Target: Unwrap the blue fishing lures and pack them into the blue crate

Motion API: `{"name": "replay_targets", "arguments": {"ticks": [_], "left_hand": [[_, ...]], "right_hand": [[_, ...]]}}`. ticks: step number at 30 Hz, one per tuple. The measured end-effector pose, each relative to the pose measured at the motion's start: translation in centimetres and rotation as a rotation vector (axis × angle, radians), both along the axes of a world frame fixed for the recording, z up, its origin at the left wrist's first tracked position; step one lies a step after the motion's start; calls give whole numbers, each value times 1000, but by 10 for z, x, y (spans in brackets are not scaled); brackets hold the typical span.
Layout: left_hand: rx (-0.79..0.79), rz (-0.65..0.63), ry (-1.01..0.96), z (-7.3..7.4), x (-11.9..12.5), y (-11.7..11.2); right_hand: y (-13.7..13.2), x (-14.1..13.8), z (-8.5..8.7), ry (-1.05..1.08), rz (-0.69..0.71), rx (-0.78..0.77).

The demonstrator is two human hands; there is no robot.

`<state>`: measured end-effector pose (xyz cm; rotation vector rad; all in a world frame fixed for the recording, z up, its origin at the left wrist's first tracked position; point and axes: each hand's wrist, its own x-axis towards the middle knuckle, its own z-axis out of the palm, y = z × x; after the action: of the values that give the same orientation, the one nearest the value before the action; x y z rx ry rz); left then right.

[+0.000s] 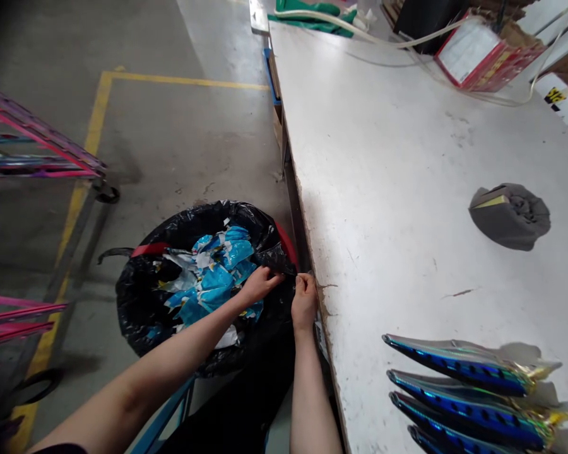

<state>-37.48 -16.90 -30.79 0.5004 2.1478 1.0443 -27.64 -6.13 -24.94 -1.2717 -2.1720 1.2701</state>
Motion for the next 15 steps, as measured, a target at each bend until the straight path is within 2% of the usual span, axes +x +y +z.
{"name": "replay_targets", "arguments": {"ticks": [3, 6, 11, 15], "left_hand": [[-30, 11, 23, -9, 2, 21], [-92, 8, 74, -21, -5, 11], [-255, 30, 215, -34, -27, -55], [-285, 14, 300, -24, -48, -101]], "right_hand": [[-2, -1, 3, 3, 22, 8], [3, 2, -1, -2, 1, 18], [20, 11, -14, -23, -76, 30], [29, 19, -25, -24, -89, 22]]}}
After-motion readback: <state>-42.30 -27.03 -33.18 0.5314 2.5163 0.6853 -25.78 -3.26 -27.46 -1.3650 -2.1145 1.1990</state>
